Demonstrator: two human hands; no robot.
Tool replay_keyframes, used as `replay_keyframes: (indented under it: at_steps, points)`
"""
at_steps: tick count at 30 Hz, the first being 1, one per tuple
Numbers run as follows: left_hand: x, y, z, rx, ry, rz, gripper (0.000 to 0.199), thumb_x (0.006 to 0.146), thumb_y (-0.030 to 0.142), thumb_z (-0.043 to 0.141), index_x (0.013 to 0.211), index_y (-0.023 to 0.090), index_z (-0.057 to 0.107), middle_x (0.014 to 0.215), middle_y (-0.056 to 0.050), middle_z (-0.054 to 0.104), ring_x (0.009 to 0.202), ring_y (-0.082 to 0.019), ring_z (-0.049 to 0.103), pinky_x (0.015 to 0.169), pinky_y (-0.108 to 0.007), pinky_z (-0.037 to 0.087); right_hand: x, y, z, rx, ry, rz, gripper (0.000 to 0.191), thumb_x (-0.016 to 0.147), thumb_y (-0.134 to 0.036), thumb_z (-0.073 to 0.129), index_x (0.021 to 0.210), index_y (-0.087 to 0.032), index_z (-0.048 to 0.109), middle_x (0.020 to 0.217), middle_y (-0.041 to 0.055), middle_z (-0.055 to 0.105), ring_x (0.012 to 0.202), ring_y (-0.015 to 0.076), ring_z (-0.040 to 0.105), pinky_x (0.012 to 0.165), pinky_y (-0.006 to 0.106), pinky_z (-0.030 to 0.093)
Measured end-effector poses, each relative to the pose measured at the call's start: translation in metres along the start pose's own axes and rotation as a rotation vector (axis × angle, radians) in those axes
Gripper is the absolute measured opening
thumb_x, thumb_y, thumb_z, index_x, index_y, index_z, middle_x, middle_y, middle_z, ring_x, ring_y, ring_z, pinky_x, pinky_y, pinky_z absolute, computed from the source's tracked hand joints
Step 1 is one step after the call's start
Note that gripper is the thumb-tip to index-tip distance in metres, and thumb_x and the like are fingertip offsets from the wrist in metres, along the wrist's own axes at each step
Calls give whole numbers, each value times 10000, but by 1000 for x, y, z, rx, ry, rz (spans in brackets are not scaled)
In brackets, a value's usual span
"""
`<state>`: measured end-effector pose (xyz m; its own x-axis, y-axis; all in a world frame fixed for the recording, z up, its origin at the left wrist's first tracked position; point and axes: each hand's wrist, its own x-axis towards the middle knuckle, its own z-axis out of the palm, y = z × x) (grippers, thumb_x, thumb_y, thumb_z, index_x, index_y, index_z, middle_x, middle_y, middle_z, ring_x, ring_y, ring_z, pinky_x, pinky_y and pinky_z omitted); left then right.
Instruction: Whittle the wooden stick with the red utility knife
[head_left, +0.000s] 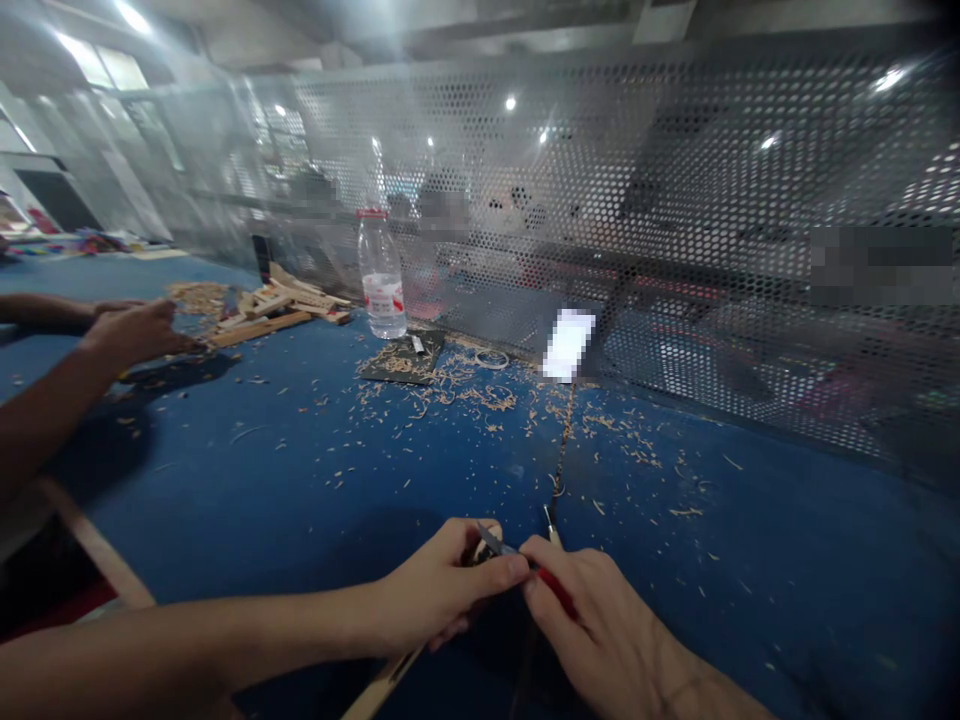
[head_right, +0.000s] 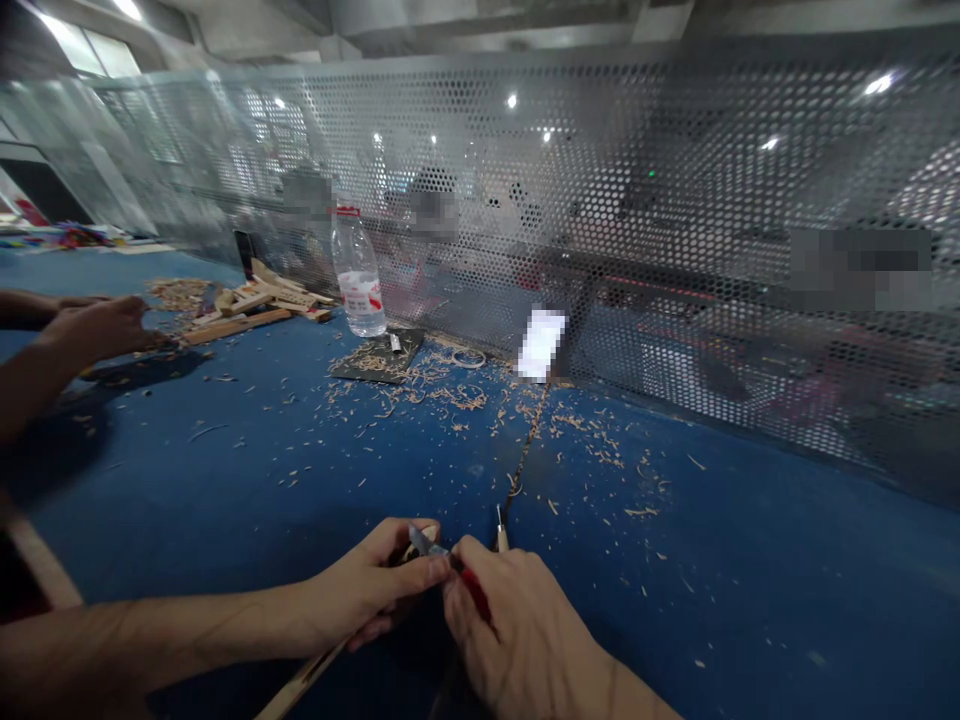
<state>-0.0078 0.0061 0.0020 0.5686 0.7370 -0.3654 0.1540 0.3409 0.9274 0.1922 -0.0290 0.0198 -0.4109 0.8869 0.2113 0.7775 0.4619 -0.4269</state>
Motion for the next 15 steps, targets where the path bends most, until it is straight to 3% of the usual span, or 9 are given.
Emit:
replay_keyframes:
  at_steps: [5,11,15]
  points:
    - [0,0,2,-16,2,18,847,565,993,703,899,268,421,457,165,384,317,-62,255,261,-182,202,3,-6,-7,63,-85,23,346,1056,-344,296,783,-312,507,660,-26,655,565,209,648,539,319,405]
    - [-3,6,1,-26,-53,81,738,670,920,717,831,244,468,444,161,362,319,-42,245,280,-159,232,6,-4,-5,139,-134,37,293,1025,-356,309,755,-319,416,627,-35,609,539,214,601,523,335,359]
    - [-3,2,-1,1,18,37,741,652,896,744,881,232,509,450,161,393,319,-51,284,293,-175,261,4,0,-2,170,-133,3,248,1017,-341,337,778,-319,399,618,-58,578,499,195,562,503,327,341]
